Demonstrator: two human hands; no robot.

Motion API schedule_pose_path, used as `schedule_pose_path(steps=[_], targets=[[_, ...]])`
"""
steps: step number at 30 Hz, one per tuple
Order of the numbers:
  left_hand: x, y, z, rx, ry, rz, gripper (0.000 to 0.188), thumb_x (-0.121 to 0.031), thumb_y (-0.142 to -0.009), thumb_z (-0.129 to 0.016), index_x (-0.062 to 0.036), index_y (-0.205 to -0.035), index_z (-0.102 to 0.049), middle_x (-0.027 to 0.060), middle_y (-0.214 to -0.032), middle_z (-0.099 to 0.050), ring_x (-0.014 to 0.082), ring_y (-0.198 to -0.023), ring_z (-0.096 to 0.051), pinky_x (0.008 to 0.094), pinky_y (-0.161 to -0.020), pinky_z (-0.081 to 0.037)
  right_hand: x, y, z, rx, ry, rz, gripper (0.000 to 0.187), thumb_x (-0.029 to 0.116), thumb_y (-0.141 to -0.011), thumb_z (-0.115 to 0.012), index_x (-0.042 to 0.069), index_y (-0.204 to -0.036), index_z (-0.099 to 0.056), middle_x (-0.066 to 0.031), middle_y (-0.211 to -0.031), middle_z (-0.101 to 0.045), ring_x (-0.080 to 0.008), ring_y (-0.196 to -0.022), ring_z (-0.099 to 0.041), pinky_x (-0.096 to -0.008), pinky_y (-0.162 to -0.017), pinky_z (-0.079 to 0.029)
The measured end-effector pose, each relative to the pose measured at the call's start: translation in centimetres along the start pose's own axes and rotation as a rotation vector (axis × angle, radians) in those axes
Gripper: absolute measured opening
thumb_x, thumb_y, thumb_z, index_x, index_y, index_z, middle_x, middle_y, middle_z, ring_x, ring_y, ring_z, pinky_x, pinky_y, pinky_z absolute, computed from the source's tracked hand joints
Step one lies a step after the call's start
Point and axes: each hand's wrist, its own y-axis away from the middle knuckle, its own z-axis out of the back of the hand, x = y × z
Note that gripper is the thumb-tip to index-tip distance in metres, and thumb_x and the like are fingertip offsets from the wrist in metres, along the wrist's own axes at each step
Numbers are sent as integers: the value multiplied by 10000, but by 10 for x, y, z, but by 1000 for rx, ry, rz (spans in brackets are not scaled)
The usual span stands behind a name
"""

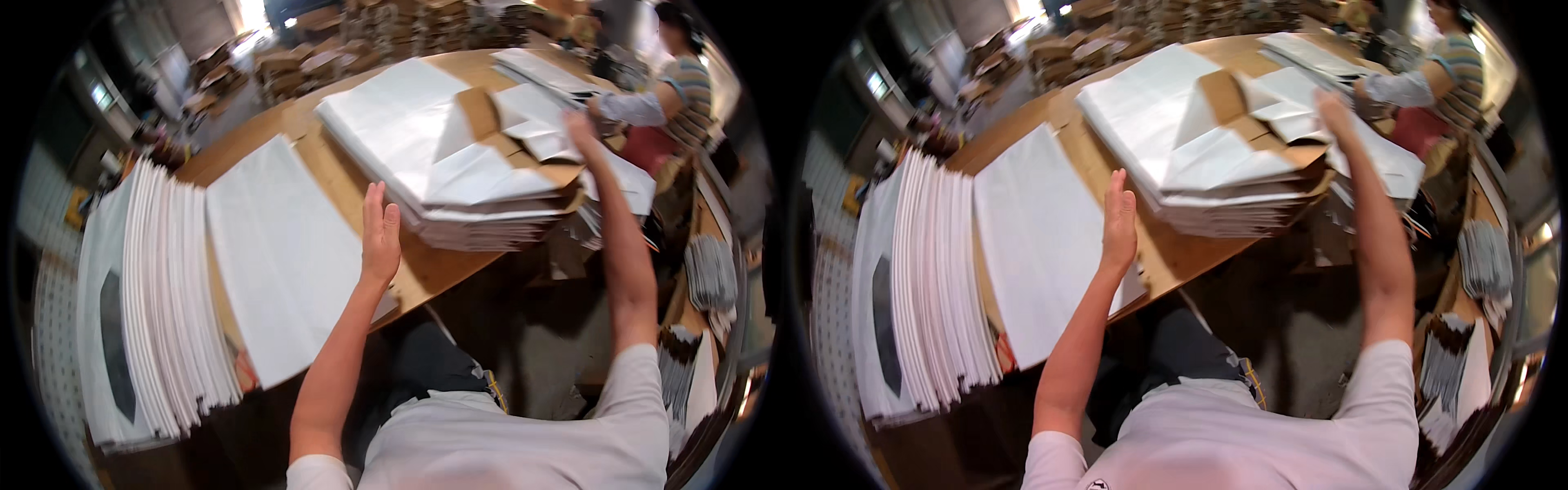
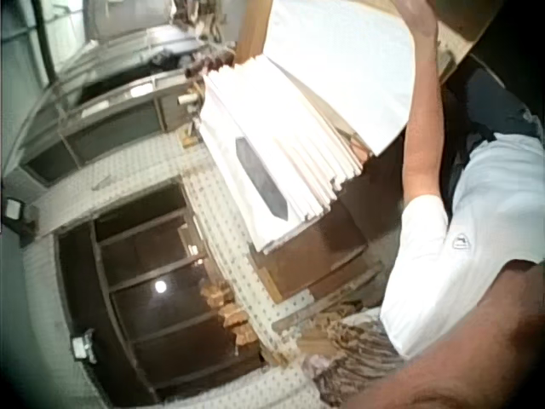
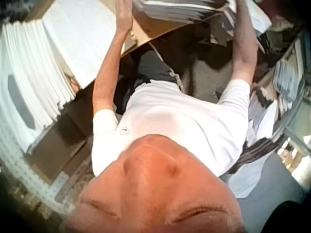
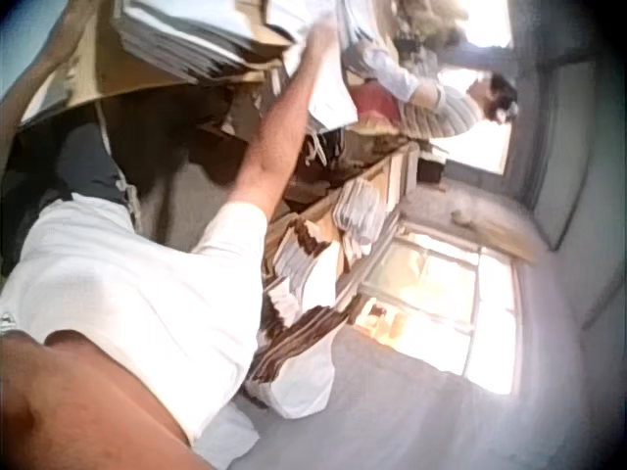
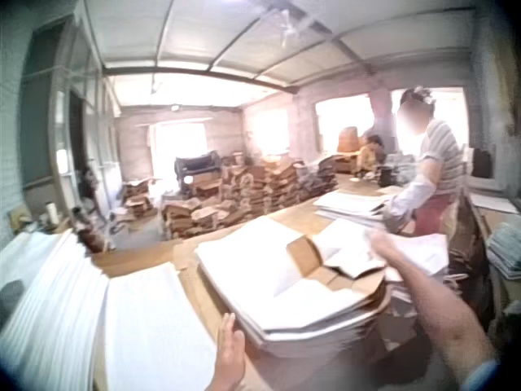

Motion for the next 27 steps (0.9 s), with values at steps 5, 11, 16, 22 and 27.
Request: schedule_pose_path(steps=[5,11,16,22,27], targets=[[-27,99,184,-159,-443,10,313,-114,-994,-645,-22,-1293,-644,139,-1397,-614,265,-1329,-554,388,-1111,-426,272,174,146,-182,-1016,412,338,262,-1082,-497,-4,-1177,-681,-74,-1203,-682,-162,-1068,-632,-340,-994,-486],[48,225,303,-323,-899,365,408,-172,-898,-709,-3,-1264,-651,204,-1279,-626,367,-1218,-595,432,-1061,-469,380,313,-75,585,-842,361,328,147,-993,-643,-27,-1270,-642,-231,-1100,-704,-332,-970,-717,-407,-845,-559],[47,245,316,-381,-760,487,502,-103,-848,-722,15,-1326,-627,137,-1123,-667,239,-957,-650,356,-859,-540,392,326,-142,615,-550,352,374,161,-945,-653,75,-1306,-608,-241,-1120,-652,-441,-1049,-636,-510,-890,-517],[36,246,316,-313,-1006,414,323,-98,-922,-664,18,-1223,-688,91,-1079,-713,162,-934,-656,326,-832,-528,411,316,-136,645,-390,415,425,92,-938,-632,109,-1360,-578,-233,-1137,-638,-432,-1044,-639,-505,-890,-524],[49,234,332,-382,-326,542,373,-102,-984,-530,-6,-1317,-669,102,-1015,-732,178,-833,-650,306,-781,-518,405,308,-147,731,-590,390,420,32,-941,-604,103,-1354,-631,-235,-1128,-638,-398,-1015,-655,-444,-889,-538]])
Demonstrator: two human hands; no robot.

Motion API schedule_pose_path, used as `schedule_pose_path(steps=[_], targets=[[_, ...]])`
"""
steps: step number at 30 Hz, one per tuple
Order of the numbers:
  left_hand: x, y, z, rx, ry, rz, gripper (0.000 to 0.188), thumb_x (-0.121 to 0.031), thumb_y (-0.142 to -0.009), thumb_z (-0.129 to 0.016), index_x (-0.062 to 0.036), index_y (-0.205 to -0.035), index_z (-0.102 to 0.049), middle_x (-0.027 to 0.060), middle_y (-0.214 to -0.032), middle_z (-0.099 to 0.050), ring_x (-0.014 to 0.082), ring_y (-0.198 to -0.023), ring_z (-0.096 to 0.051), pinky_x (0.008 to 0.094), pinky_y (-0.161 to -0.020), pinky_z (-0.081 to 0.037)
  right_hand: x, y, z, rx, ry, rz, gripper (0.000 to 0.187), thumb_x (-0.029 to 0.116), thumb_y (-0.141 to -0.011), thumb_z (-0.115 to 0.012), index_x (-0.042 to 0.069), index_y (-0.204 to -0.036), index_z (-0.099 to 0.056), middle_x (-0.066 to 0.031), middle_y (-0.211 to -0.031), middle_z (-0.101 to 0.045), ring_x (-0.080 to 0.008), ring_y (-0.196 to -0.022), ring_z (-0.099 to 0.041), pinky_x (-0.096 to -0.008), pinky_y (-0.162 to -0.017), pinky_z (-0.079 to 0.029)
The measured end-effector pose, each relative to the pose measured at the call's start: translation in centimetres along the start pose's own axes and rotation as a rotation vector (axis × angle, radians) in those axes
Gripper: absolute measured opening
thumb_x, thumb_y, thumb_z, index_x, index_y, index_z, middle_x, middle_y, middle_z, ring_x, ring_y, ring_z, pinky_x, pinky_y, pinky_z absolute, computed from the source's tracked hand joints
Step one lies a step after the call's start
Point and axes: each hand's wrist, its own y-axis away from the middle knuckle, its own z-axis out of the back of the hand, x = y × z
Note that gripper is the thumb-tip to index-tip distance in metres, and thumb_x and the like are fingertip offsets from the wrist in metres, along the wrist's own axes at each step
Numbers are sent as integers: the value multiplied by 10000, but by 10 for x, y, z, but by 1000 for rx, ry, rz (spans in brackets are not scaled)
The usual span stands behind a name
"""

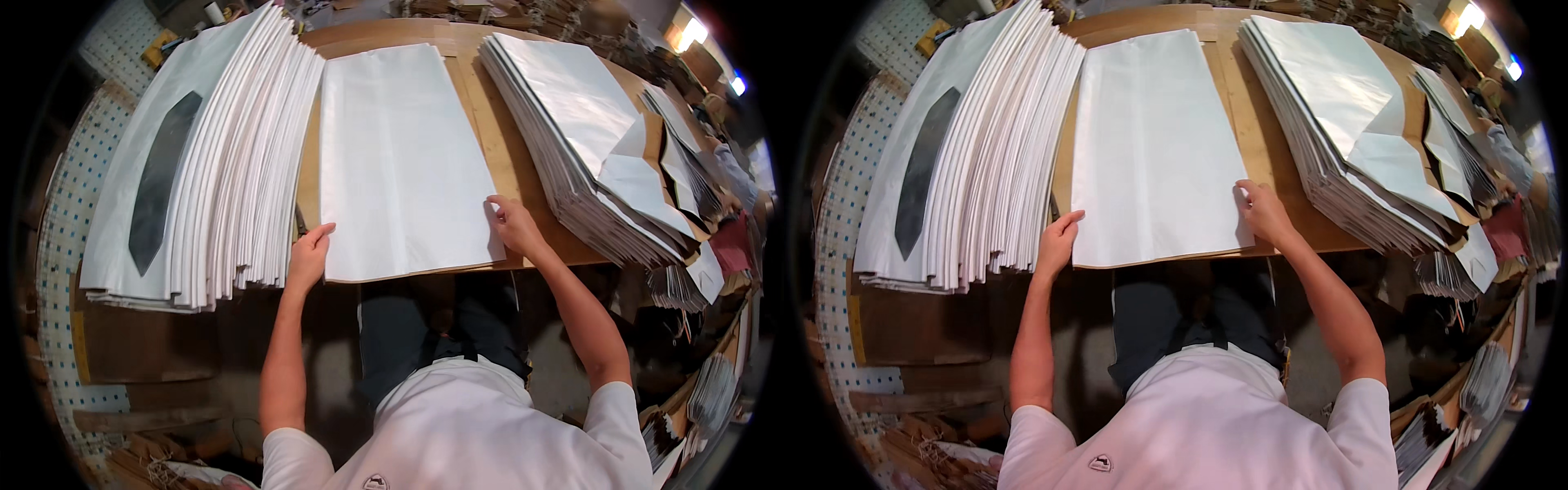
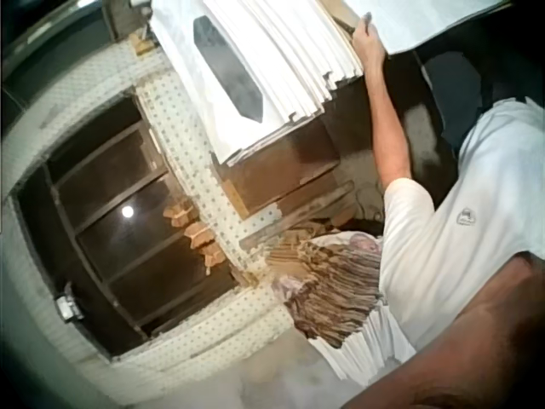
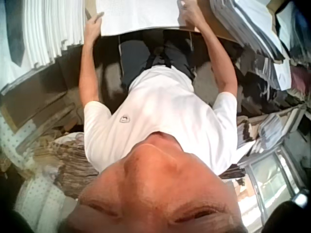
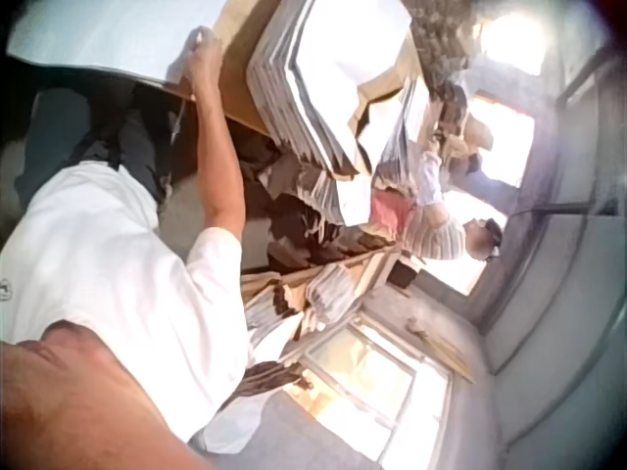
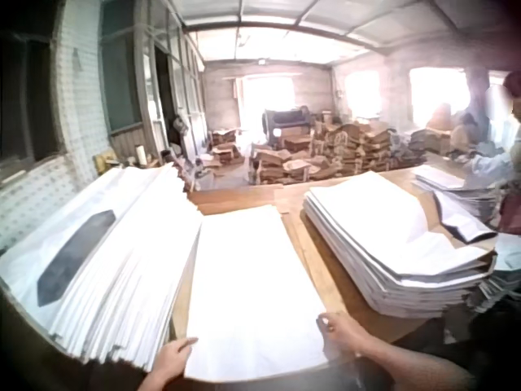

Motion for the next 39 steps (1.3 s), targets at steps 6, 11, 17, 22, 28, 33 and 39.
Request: schedule_pose_path(steps=[6,11,17,22,28,33,39], targets=[[-11,-24,4,243,462,170,572,-53,-951,-453,-26,-1519,-512,143,-1295,-650,185,-1098,-635,329,-960,-512,-25,6,17,123,-175,50,369,-9,-911,-559,93,-1234,-703,-230,-1121,-631,-379,-1025,-640,-426,-878,-531],[-24,-9,16,315,528,133,677,51,-900,-393,-38,-1571,-426,195,-1422,-587,266,-1177,-649,365,-976,-553,-22,6,20,126,-164,218,171,66,-949,-511,56,-1047,-651,-224,-1194,-596,-396,-1069,-597,-433,-925,-491],[51,-63,12,79,-135,-285,429,14,-980,-586,-25,-1407,-603,178,-1411,-593,290,-1281,-582,391,-1101,-463,-43,3,22,92,-61,330,340,-13,-883,-577,106,-1182,-686,-172,-1347,-575,-392,-1188,-589,-423,-967,-499],[-9,-42,0,-63,-307,-542,320,-142,-943,-639,39,-1198,-704,201,-1314,-620,329,-1265,-572,418,-1112,-430,-53,7,12,34,-27,477,506,7,-864,-597,176,-1334,-675,-134,-1493,-540,-390,-1309,-504,-472,-1099,-416],[23,-76,23,-58,-236,-411,383,-308,-990,-628,4,-1197,-709,140,-1161,-689,275,-1106,-651,387,-993,-499,-49,-7,8,-6,-103,625,554,5,-812,-612,67,-1361,-646,-143,-1406,-636,-350,-1340,-545,-462,-1129,-441],[-20,-79,18,-10,-382,-390,356,-269,-1011,-594,17,-1156,-750,177,-1109,-714,292,-1054,-680,360,-950,-511,-42,8,18,-111,-187,501,545,-83,-782,-622,65,-1303,-687,-154,-1342,-669,-351,-1348,-550,-436,-1148,-430],[-30,-71,12,87,-297,-423,294,-162,-901,-687,-22,-1149,-759,175,-1117,-740,313,-1044,-697,364,-954,-527,-46,-24,17,-66,-118,584,478,42,-755,-749,63,-1232,-723,-132,-1301,-703,-348,-1319,-582,-430,-1129,-449]])
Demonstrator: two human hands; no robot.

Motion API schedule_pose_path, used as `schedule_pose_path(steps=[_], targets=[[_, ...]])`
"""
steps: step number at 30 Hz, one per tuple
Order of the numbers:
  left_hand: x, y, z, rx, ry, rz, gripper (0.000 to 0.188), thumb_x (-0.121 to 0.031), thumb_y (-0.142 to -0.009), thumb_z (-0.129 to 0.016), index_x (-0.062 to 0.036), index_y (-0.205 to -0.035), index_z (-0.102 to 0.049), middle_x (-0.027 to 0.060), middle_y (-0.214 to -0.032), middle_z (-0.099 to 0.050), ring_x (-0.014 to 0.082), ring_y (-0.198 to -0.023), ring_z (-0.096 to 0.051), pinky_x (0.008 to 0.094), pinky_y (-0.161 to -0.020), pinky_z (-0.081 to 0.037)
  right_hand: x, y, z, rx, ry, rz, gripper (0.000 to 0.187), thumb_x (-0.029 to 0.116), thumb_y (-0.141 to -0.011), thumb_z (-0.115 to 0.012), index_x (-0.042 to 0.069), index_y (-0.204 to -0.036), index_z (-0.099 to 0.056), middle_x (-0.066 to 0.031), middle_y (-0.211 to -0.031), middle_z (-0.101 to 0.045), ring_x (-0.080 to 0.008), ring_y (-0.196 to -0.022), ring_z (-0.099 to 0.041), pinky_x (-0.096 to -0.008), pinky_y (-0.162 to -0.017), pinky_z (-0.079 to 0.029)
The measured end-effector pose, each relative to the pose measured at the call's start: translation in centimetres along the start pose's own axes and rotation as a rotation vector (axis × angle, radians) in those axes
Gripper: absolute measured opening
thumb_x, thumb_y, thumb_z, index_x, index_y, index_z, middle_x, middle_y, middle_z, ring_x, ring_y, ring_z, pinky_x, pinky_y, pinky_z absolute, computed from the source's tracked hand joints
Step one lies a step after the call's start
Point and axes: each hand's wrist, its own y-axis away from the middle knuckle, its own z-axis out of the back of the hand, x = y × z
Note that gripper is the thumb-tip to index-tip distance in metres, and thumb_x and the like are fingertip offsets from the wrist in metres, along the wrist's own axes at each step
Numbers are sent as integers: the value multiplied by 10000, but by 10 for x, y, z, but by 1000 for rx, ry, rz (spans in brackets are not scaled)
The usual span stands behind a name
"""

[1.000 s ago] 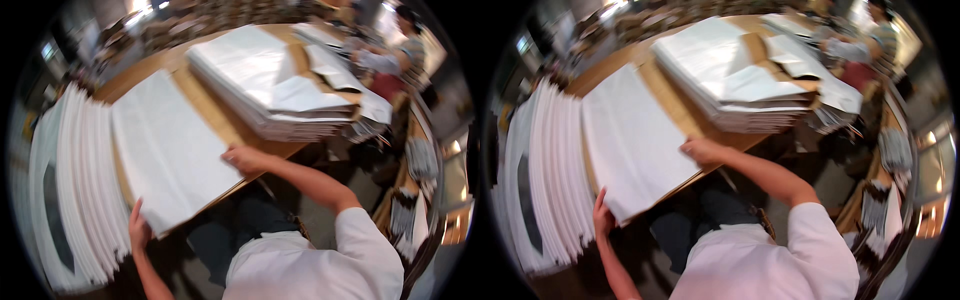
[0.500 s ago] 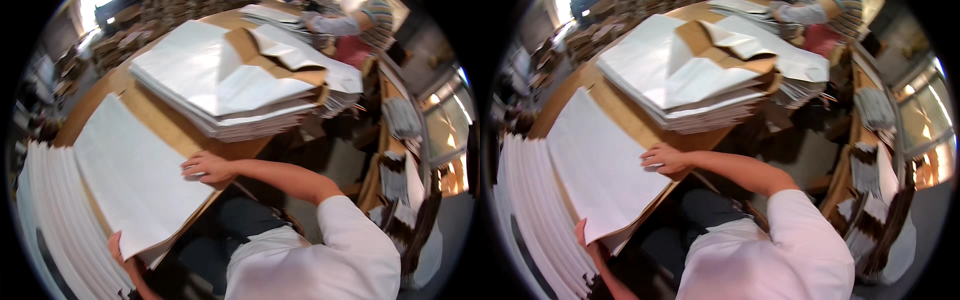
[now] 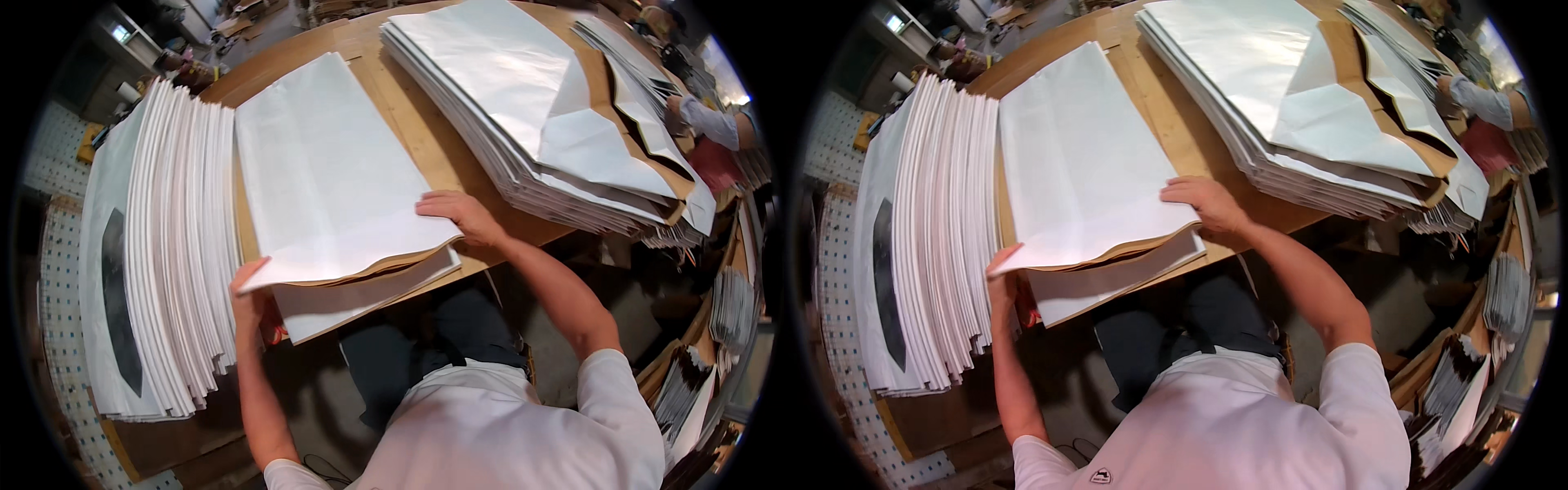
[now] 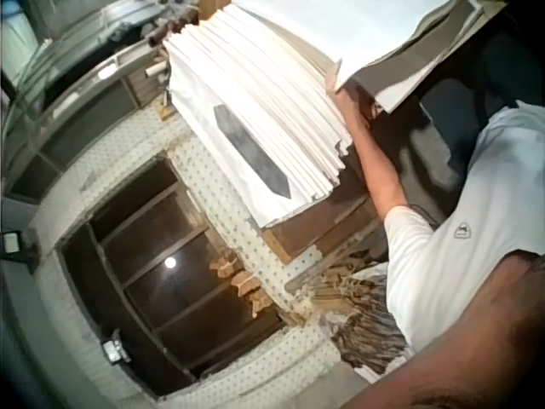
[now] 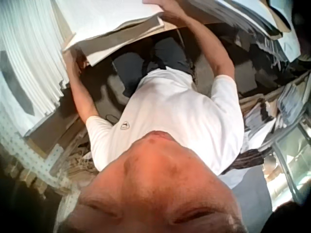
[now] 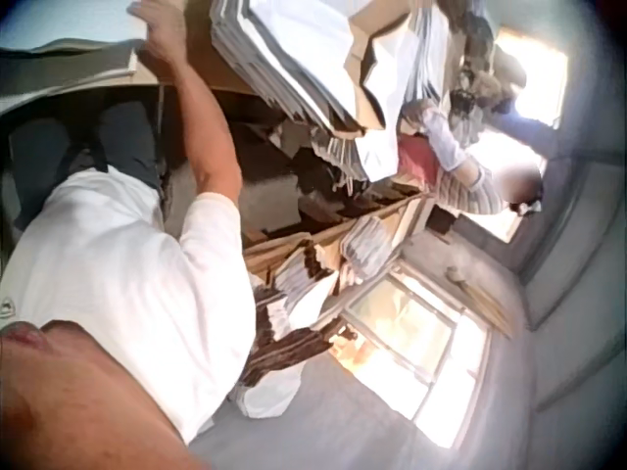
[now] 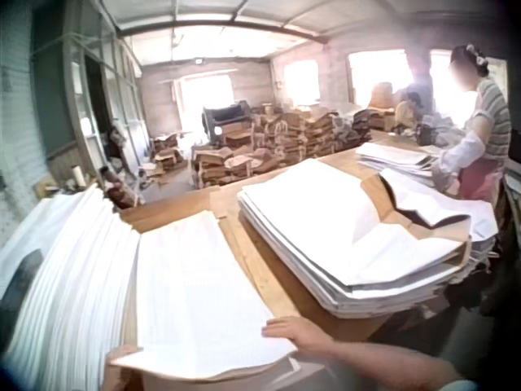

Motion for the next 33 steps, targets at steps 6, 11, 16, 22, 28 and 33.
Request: schedule_pose_path(steps=[6,11,16,22,28,33], targets=[[7,29,-2,136,-429,-208,354,-126,-789,-706,-71,-1133,-769,143,-1211,-751,357,-1189,-649,417,-1047,-496,-7,0,3,34,81,-86,504,-47,-738,-703,132,-1208,-748,-87,-1284,-723,-296,-1262,-610,-406,-1081,-434],[22,23,-4,94,-187,-146,345,-65,-797,-694,-73,-1134,-768,142,-1175,-750,358,-1164,-639,401,-1073,-468,3,-10,-1,-45,83,-58,313,107,-867,-729,95,-1179,-742,-95,-1173,-743,-307,-1139,-656,-395,-1022,-454],[36,37,-21,-98,139,321,143,-71,-932,-718,-4,-1048,-769,113,-1016,-731,217,-998,-683,326,-865,-529,-9,-32,-7,-30,-50,-406,199,162,-933,-687,18,-1069,-705,-168,-959,-723,-329,-879,-667,-362,-799,-497],[13,9,-32,-303,448,478,193,-78,-940,-716,23,-1054,-598,-6,-731,-542,87,-693,-492,275,-637,-412,-9,-54,-21,-199,-99,-579,258,232,-985,-599,7,-1091,-670,-213,-911,-706,-366,-862,-677,-418,-784,-506],[22,5,-43,-297,114,376,268,-79,-930,-707,-1,-1125,-542,59,-731,-580,156,-686,-531,328,-668,-451,-9,-62,-32,-179,239,-703,277,291,-998,-596,28,-1060,-657,-234,-980,-719,-440,-949,-674,-526,-819,-502],[21,3,-39,-279,19,387,275,-58,-931,-695,2,-1124,-509,28,-732,-571,106,-685,-514,281,-657,-436,-14,-69,-32,-180,274,-716,264,266,-1004,-599,66,-1177,-612,-230,-979,-727,-451,-949,-677,-541,-838,-504]])
